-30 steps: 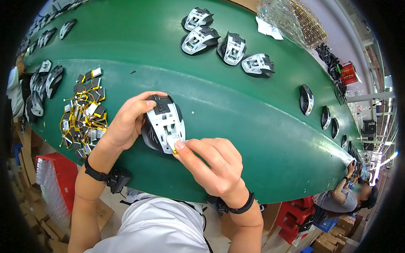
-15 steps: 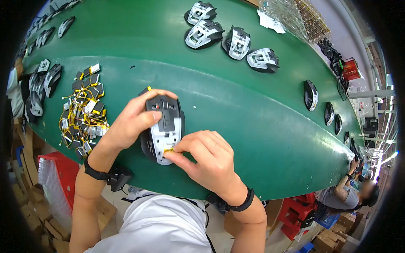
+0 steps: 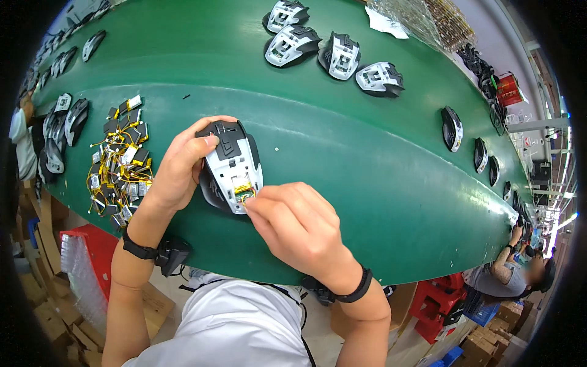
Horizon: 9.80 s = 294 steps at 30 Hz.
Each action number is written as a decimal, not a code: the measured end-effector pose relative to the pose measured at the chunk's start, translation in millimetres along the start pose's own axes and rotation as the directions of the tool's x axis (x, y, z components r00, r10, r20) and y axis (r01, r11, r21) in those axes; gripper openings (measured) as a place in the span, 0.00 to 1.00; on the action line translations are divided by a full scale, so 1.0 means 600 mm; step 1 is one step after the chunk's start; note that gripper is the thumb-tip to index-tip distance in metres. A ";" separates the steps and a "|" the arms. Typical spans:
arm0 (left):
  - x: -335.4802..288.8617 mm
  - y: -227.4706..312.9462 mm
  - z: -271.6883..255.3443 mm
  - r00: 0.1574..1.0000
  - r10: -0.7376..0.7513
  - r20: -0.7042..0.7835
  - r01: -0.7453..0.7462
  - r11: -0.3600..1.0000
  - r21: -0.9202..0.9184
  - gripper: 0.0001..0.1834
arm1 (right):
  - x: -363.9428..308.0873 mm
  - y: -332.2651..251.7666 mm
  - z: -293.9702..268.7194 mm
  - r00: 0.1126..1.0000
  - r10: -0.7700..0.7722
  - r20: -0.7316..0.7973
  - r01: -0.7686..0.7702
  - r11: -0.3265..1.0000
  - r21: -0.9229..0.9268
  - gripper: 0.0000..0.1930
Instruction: The person assembles small electronic devices, likely computer mice, on a green workbench. They repeatedly pick up a device shell, insert a battery, and connect a yellow wire to the internal circuitry. The person handles multiple units one by one, placing finished items aside.
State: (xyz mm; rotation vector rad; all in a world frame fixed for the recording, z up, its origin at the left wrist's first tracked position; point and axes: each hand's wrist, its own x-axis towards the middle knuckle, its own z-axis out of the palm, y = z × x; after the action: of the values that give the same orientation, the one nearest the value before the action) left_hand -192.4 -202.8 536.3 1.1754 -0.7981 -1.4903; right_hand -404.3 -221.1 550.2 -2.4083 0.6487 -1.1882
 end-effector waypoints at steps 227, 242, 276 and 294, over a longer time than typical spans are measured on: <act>0.003 -0.025 0.015 0.988 -0.031 -0.150 -0.037 0.902 -0.430 0.29 | 0.026 -0.010 0.030 0.975 -0.076 0.210 0.102 0.989 -0.111 0.15; -0.008 -0.001 0.014 0.891 0.451 -0.050 -0.448 0.857 -0.256 0.43 | 0.016 -0.028 0.045 0.833 0.545 0.098 -0.520 0.708 0.478 0.15; -0.038 0.000 0.022 0.863 0.505 0.020 -0.506 0.861 0.055 0.57 | 0.014 -0.016 0.053 0.524 0.539 0.659 -0.767 -0.038 0.641 0.07; -0.007 0.004 0.018 0.979 0.180 -0.093 -0.203 0.885 -0.420 0.37 | 0.037 -0.008 0.015 0.722 0.666 0.187 -0.388 0.166 0.907 0.16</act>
State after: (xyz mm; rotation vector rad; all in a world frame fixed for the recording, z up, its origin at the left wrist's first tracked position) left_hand -202.2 -200.2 543.1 0.7754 -0.4984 -1.3743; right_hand -384.3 -228.4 561.6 -0.8993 0.5916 -1.0741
